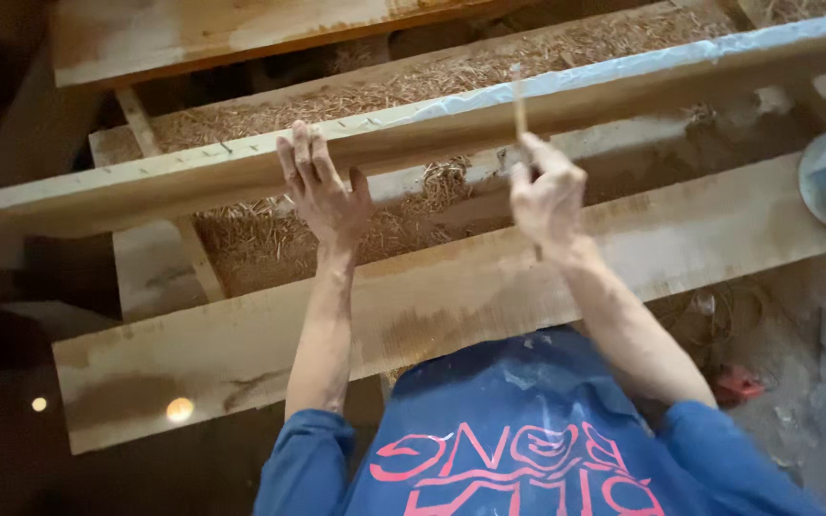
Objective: The person applies white glue to the edges of wooden planks using a brush. They repeatedly dip the brush into a bucket of glue and spread it along the plank edges in a workshop setting.
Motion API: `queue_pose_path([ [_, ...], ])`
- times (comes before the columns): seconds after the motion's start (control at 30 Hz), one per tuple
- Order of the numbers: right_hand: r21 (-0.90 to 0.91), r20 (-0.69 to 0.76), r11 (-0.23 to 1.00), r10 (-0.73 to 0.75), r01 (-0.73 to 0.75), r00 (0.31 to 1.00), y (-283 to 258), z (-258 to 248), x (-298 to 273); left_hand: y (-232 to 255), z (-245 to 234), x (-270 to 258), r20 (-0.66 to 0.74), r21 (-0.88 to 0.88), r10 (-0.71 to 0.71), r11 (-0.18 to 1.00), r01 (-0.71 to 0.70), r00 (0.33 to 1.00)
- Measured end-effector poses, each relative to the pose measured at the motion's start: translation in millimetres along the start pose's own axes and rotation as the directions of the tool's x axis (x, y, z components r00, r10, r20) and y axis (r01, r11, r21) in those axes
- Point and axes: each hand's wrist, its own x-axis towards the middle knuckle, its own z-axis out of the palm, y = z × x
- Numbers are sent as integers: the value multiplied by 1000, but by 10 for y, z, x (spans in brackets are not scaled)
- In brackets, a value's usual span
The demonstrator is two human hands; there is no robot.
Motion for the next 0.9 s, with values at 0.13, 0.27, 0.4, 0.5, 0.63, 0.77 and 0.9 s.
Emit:
queue_pose_path([
  [0.13,103,29,968,-231,227,973,-277,598,-310,1,-21,-33,63,-25,-41,999,42,997],
  [0.27,109,331,968,-250,227,910,-501,940,-471,-49,-60,-76,79,5,-12,1000,12,997],
  [0.4,235,187,882,-454,409,871,-514,796,-187,-88,-42,-53,100,68,-13,998,6,995],
  [0.5,47,136,878,-478,477,868,-287,354,157,-78,-36,-53,92,46,-26,999,22,995],
  [0.63,-257,98,900,-339,353,936,172,-410,444,-36,-49,-58,93,27,-30,999,27,995],
  [0.77,-426,8,866,-287,263,958,462,-688,448,5,-16,-39,37,23,-22,1000,21,999],
  [0.9,-391,7,874,-311,289,950,355,-322,288,-7,6,-62,27,20,2,1000,-2,1000],
])
